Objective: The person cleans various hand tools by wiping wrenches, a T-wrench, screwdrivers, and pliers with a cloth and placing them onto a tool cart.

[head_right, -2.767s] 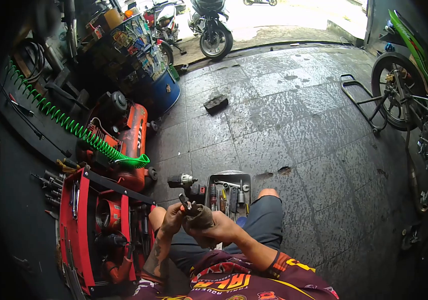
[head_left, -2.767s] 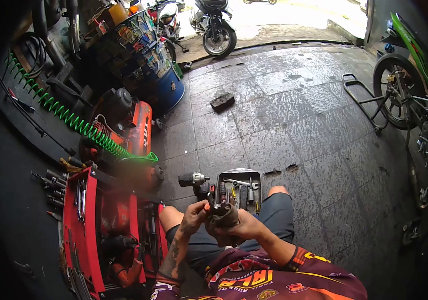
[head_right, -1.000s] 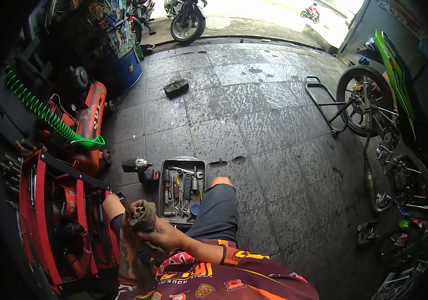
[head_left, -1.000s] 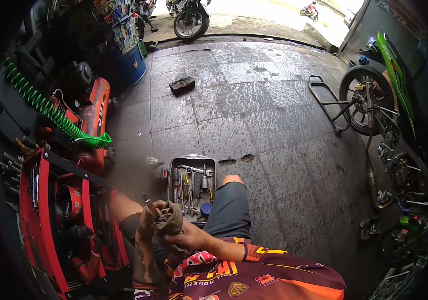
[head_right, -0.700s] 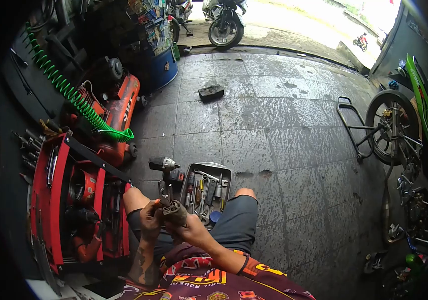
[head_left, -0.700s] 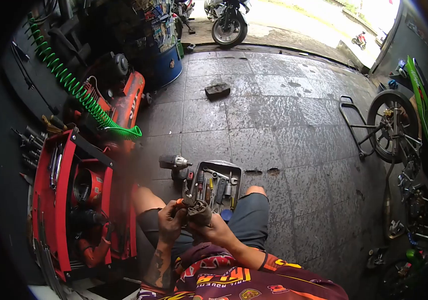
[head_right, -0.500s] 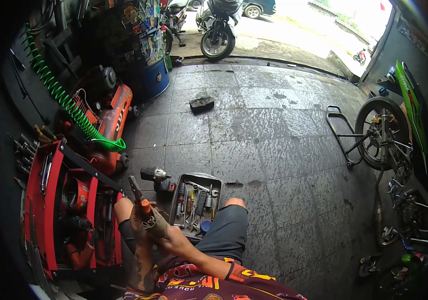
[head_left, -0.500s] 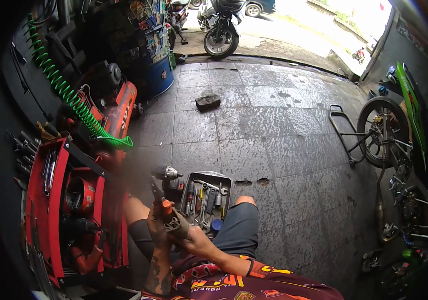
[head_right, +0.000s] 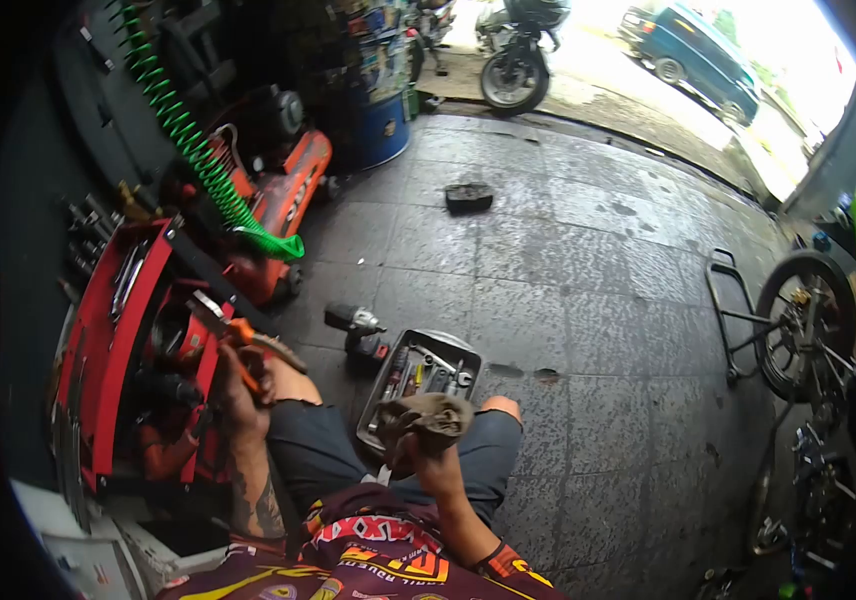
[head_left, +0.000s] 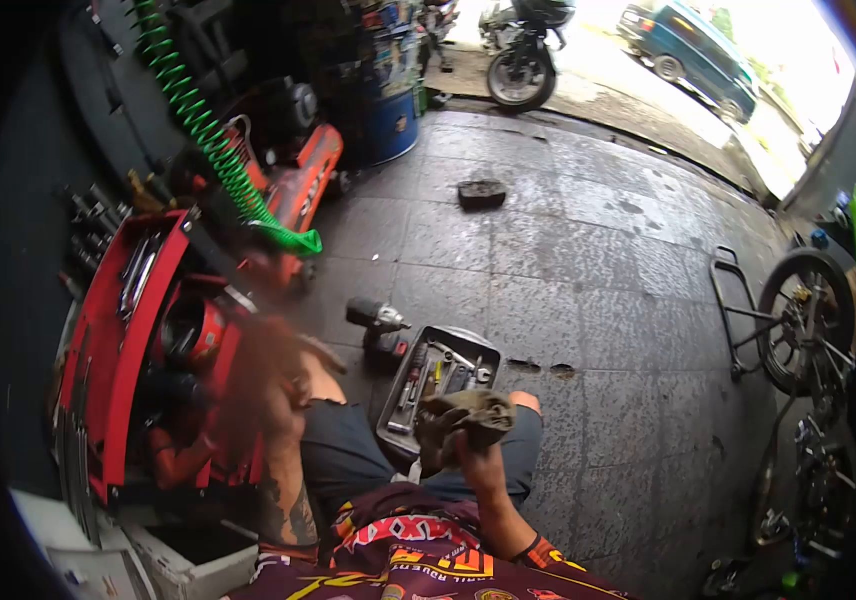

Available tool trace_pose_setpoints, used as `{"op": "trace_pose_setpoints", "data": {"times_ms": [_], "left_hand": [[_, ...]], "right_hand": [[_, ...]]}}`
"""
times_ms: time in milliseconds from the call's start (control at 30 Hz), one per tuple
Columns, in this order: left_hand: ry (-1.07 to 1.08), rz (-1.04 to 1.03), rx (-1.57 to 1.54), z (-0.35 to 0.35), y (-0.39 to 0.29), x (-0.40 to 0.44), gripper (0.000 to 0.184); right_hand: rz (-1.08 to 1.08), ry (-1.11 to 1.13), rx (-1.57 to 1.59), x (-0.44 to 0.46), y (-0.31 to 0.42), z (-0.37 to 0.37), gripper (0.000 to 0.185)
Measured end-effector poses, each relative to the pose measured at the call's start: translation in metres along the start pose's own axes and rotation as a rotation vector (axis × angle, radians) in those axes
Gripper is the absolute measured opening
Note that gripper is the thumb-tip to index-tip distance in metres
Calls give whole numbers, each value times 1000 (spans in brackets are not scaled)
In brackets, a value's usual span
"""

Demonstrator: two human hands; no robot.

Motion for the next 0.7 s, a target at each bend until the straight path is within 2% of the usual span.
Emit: {"op": "trace_pose_setpoints", "data": {"times_ms": [33, 67, 100, 133, 167, 200, 233, 267, 300, 333, 367, 400, 433, 467, 500, 533, 567, 633, 700], "left_hand": [[-60, 29, 6, -13, -1, -5, 42], [197, 6, 104, 4, 14, -7, 38], [120, -94, 138, -17, 19, -13, 28], [227, -96, 155, -17, 35, -20, 28], [349, -92, 160, -16, 52, -25, 28], [332, -95, 161, -21, 54, -32, 28], [442, 22, 143, -28, 57, -39, 28], [547, 145, 121, -34, 62, -48, 28], [521, 146, 120, -35, 69, -52, 28], [554, 186, 125, -32, 77, -51, 29], [571, 223, 131, -28, 82, -53, 32], [612, 364, 92, -23, 84, -56, 33], [623, 422, 102, -19, 85, -60, 34], [633, 480, 113, -16, 87, -64, 35], [625, 470, 181, -16, 89, -68, 35], [632, 385, 185, -14, 98, -74, 31], [656, 395, 171, -13, 91, -79, 30], [678, 442, 145, -12, 87, -90, 28], [715, 508, 193, -3, 92, -98, 28]], "right_hand": [[-32, 41, -106, 3, -17, 10, 22], [109, 74, -34, 11, -7, -1, 24], [222, 213, -211, 24, -6, -1, 25], [277, 219, -223, 36, 0, -13, 25], [235, 315, -98, 48, 14, -32, 26], [198, 400, 19, 58, 26, -48, 27], [190, 410, 17, 66, 27, -56, 27], [143, 365, -31, 70, 26, -61, 29], [92, 332, -77, 70, 23, -65, 32], [-26, 300, 66, 73, 26, -68, 35], [-14, 321, 89, 71, 32, -71, 34], [-82, 383, 210, 74, 18, -65, 34], [-36, 234, 195, 71, 8, -63, 34], [-1, 239, 206, 66, 10, -65, 34], [-75, 186, 223, 64, -9, -51, 33], [18, 162, 226, 58, -10, -51, 32], [10, 198, 211, 54, -3, -54, 32], [-58, 119, 271, 49, 7, -52, 40], [113, -81, 192, 51, 26, -45, 44]]}}
Point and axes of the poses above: each hand's wrist, its own x-axis towards the middle knuckle, its own z-axis out of the back of the hand, y = z × x, the point moved 2 cm from there along x, towards the middle knuckle, and after that the axes turned 3 degrees about -z, right-handed, at the moved point
